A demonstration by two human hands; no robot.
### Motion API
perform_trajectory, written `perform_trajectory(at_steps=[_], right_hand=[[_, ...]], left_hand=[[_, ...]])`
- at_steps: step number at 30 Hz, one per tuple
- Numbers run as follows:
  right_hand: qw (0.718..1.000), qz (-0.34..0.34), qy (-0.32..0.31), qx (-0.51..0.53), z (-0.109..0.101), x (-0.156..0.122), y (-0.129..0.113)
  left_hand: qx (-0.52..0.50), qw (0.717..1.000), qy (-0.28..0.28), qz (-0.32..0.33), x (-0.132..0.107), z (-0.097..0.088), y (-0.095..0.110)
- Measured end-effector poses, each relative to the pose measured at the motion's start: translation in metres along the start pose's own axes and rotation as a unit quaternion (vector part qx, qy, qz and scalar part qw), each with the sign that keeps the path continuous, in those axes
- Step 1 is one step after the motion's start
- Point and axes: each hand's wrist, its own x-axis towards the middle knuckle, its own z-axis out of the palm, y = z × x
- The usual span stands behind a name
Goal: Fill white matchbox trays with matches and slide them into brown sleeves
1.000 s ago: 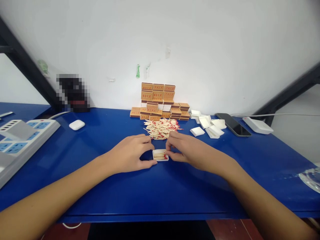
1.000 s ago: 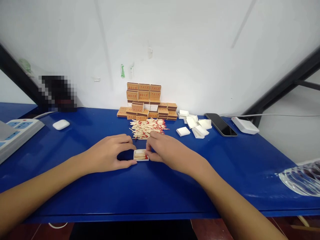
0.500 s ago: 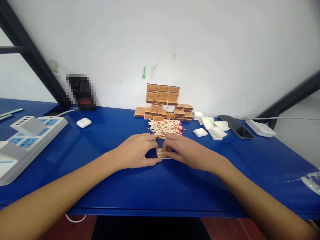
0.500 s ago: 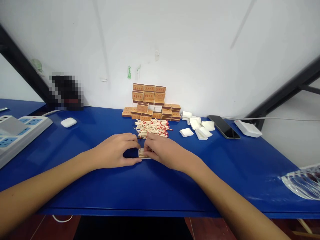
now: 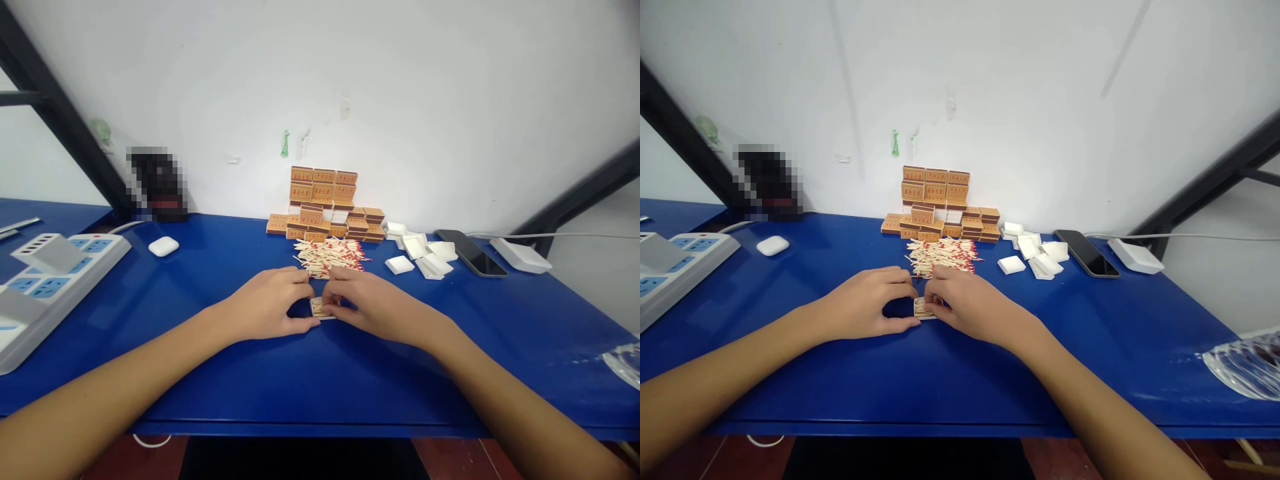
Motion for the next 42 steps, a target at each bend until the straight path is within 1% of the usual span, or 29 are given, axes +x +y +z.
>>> perform_trajectory(at_steps=[5, 9, 14, 17, 22, 29, 34, 42], right_hand=[[0.999, -0.007, 0.023, 0.033, 0.0042, 0.0022, -0.0016], [0.999, -0.018, 0.022, 0.032, 0.0082, 0.0055, -0.0021], [1.000, -0.001, 0.020, 0.023, 0.0029, 0.0026, -0.0033], [0.999, -0.013, 0.029, 0.042, 0.0002, -0.0009, -0.0056], [0.998, -0.028, 0.017, 0.062, 0.0024, -0.0010, -0.0084], [0.999, -0.029, -0.010, 0.044, 0.0079, 0.0007, -0.0061], [0.998, -0.030, -0.023, 0.044, 0.0061, -0.0021, -0.0064], [0.998, -0.024, -0.013, 0.053, 0.0046, -0.0033, -0.0078]], left_hand=[[-0.002, 1.000, 0.004, 0.004, -0.0001, 0.0004, 0.0002], [-0.002, 1.000, 0.007, 0.006, 0.0004, 0.0001, 0.0004], [0.001, 1.000, 0.000, 0.001, 0.0008, 0.0002, 0.0004], [-0.001, 1.000, 0.001, 0.000, 0.0008, 0.0005, 0.0003], [-0.011, 1.000, 0.006, -0.002, 0.0003, 0.0002, 0.0003], [-0.003, 1.000, 0.000, 0.000, -0.0002, -0.0005, -0.0004], [-0.006, 1.000, 0.001, -0.001, 0.0000, 0.0002, -0.0002], [-0.001, 1.000, -0.001, -0.001, 0.0007, -0.0004, 0.0005]])
